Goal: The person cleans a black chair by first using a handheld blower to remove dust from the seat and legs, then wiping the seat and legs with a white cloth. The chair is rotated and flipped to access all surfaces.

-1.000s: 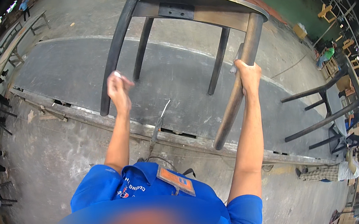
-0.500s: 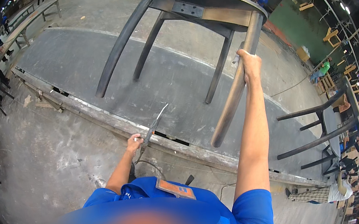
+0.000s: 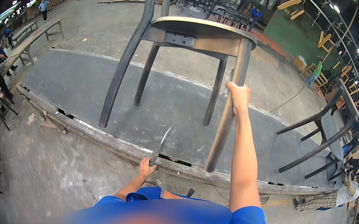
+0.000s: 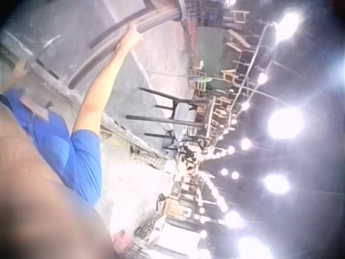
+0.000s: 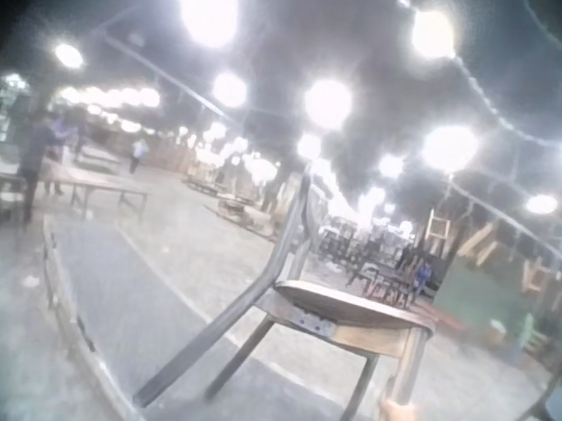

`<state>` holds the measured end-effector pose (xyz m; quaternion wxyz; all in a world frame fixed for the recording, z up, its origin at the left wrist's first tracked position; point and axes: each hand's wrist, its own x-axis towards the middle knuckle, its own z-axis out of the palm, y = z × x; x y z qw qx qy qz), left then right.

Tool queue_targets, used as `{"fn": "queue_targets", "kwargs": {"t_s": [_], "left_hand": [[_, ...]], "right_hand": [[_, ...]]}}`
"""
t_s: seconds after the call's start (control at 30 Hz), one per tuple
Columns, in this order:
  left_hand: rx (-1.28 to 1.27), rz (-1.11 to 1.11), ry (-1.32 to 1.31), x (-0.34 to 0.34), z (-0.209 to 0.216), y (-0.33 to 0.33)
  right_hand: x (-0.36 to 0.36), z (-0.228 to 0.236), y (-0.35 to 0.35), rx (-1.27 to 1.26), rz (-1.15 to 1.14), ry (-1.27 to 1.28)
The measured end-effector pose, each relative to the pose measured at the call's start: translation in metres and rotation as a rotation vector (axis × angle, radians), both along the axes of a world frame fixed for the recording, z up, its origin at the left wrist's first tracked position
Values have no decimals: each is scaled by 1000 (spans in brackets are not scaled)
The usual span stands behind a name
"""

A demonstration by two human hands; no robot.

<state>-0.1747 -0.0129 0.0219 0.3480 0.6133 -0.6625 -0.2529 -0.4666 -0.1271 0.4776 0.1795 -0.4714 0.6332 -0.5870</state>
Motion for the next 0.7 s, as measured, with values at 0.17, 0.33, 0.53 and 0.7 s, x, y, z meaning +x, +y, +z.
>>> {"fn": "queue_targets", "kwargs": {"t_s": [0.17, 0.33, 0.53, 0.7], "left_hand": [[111, -23, 342, 1, 43, -43], [397, -183, 798, 24, 111, -106], [598, -593, 1238, 82, 203, -82], [126, -559, 1284, 81, 258, -53]], "right_hand": [[6, -7, 15, 4, 32, -60], [-3, -16, 8, 0, -52, 6], [-14, -11, 0, 22, -22, -70], [-23, -20, -12, -73, 47, -90]]}}
